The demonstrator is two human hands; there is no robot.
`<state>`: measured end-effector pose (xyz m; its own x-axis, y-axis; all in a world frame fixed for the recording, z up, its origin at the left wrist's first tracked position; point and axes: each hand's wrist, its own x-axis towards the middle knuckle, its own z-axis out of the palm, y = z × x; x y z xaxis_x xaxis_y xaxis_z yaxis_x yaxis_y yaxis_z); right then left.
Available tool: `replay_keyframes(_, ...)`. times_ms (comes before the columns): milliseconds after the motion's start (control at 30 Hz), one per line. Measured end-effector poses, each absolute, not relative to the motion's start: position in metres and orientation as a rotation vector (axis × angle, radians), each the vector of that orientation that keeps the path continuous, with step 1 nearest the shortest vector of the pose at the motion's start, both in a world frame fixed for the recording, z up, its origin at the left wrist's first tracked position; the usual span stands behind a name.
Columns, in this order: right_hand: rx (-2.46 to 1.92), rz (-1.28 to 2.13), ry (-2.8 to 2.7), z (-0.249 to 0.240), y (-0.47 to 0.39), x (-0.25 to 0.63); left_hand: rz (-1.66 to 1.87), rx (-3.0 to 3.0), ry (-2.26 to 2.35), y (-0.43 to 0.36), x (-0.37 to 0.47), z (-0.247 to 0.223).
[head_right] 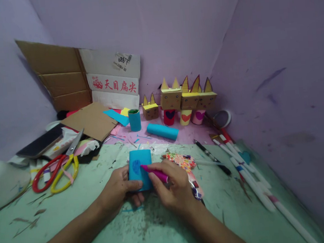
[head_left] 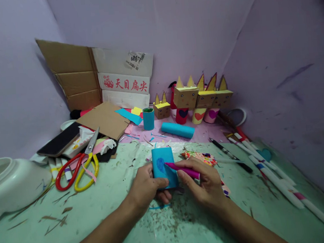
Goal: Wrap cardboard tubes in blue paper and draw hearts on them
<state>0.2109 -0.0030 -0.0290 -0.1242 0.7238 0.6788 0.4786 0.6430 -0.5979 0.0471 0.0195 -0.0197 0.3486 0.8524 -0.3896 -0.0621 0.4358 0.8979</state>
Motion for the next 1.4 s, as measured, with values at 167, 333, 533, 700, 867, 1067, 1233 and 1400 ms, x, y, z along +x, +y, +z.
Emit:
replay_keyframes(167,-0.979,0.309,-1.809,-0.0280,-0.0030,0.2107,0.742,0.924,1.041,0.0193,0.0469,-0.0194)
replay_keyframes(333,-0.971,0.347,-1.824,-0.0275,-0.0043,0.2112,0.752,0.916,1.053,0.0189,0.0474,-0.0189)
replay_keyframes(533,-0.989,0.307,-1.790,-0.0286,-0.0031,0.2099,0.725,0.926,1.040,0.0196,0.0471,-0.0209)
replay_keyframes(700,-0.954,0.356,-1.838,-0.0264,-0.0051,0.2099,0.764,0.912,1.031,0.0194,0.0473,-0.0216)
replay_keyframes(867,-0.996,0.297,-1.769,-0.0272,-0.0038,0.2095,0.730,0.925,1.039,0.0205,0.0471,-0.0204)
replay_keyframes(1067,-0.987,0.345,-1.826,-0.0270,-0.0055,0.2108,0.750,0.918,1.017,0.0199,0.0466,-0.0217)
replay_keyframes(1233,-1.000,0.330,-1.768,-0.0272,-0.0045,0.2105,0.745,0.932,1.011,0.0197,0.0464,-0.0210)
replay_keyframes(1400,-1.014,0.312,-1.780,-0.0270,-0.0042,0.2100,0.740,0.937,1.027,0.0201,0.0469,-0.0210)
